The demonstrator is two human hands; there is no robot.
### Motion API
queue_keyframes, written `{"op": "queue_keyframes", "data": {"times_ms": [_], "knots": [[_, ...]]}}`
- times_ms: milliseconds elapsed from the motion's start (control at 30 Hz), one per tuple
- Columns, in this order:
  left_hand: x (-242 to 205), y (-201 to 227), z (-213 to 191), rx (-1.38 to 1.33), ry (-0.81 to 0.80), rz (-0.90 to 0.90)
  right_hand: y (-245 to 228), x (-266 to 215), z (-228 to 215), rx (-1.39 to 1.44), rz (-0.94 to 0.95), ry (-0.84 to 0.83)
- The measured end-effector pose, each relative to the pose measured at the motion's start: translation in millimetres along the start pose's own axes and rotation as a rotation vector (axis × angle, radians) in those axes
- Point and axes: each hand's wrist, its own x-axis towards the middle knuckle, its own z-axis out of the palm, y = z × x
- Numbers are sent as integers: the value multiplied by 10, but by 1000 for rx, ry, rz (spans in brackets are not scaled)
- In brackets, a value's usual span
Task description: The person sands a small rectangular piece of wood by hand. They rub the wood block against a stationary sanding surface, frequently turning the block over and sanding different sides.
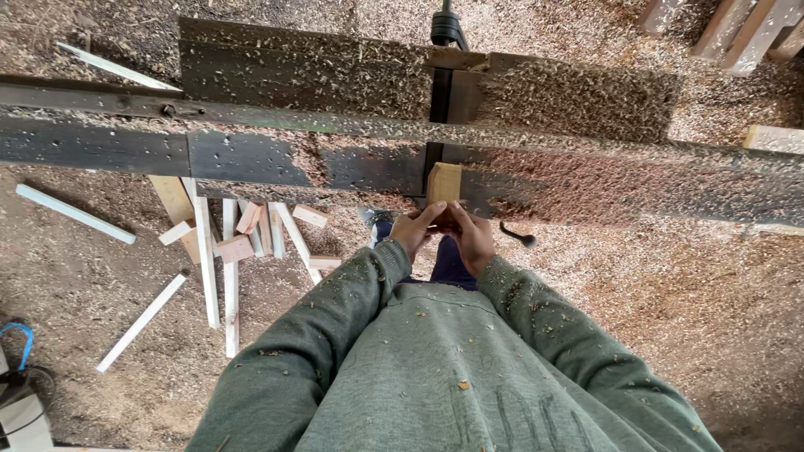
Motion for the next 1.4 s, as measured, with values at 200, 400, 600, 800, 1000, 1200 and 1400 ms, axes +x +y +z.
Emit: {"op": "queue_keyframes", "data": {"times_ms": [200,400,600,800,1000,1200,1400], "knots": [[-39,82,-223,0,-21,-6,80,5,193,-14,3,13],[-139,131,-378,89,0,-22,216,61,270,60,3,-71],[-113,140,-762,-13,53,-65,274,169,565,35,114,-140],[-620,451,-788,369,-106,174,-154,-210,693,-316,-13,-198],[-1416,974,-443,483,-549,965,-808,-902,664,-383,-585,-462],[-1910,1434,-49,836,-527,1195,-1306,-1172,604,-541,-943,-521],[-2016,1465,271,926,-527,1281,-1577,-1288,347,-738,-1101,-483]]}}
